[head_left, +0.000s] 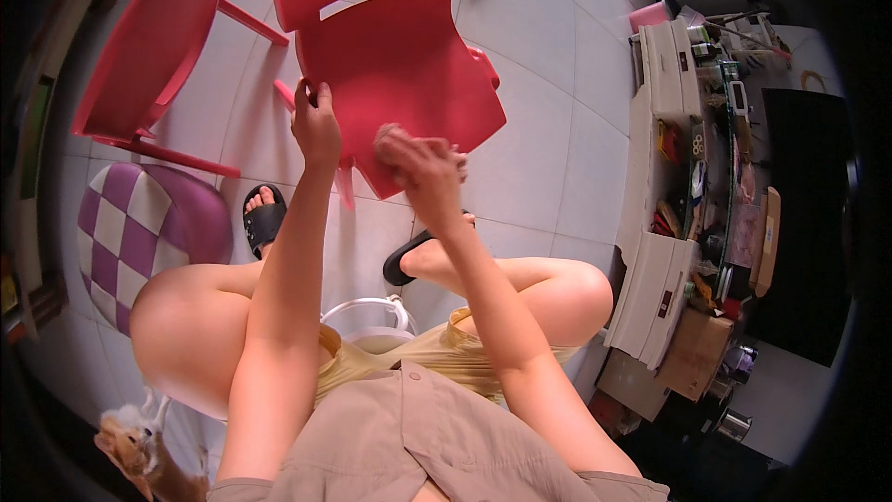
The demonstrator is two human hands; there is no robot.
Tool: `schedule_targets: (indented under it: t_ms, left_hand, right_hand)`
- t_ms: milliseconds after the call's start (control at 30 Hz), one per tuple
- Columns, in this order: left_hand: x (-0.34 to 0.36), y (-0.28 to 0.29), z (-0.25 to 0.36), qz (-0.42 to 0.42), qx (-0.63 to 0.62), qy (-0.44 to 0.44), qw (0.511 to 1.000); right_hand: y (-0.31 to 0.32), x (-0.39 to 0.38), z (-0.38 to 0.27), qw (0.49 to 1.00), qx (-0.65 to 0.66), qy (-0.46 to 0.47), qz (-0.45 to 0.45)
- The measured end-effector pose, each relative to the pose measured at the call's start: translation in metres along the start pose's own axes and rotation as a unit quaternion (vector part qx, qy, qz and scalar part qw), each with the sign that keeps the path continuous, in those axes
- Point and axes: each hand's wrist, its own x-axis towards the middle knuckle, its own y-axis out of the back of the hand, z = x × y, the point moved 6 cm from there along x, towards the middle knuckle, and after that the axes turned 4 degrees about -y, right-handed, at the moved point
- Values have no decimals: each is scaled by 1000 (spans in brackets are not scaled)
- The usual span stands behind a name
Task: The person sits on the floor and wipes a red plastic chair with a cloth. They clean the seat, backrest, and legs of the chair, turning it over to reach different areas. A small dog is visible in the background.
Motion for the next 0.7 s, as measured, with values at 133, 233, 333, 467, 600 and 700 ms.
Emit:
schedule_targets:
  t_ms: [133, 233, 333, 467, 600, 700]
  left_hand:
    - [2, -7, 8, 19, 24, -21, 999]
    - [-6, -9, 22, 4, 28, -1, 1000]
    - [-7, -11, 20, 10, 22, -17, 1000]
    - [-5, -4, 26, 24, 67, -17, 997]
    - [-7, -8, 29, 16, 53, -12, 998]
    - [-3, -7, 19, 24, 79, -28, 996]
  right_hand:
    - [27, 37, 63, 995, -21, -60, 76]
    - [31, 67, 125, 980, -93, -123, 125]
    - [29, 83, 141, 967, -135, -171, 132]
    - [13, 73, 100, 984, -76, -119, 109]
    - [-8, 35, 25, 988, -75, -39, 130]
    - [-20, 6, -24, 995, -33, -35, 88]
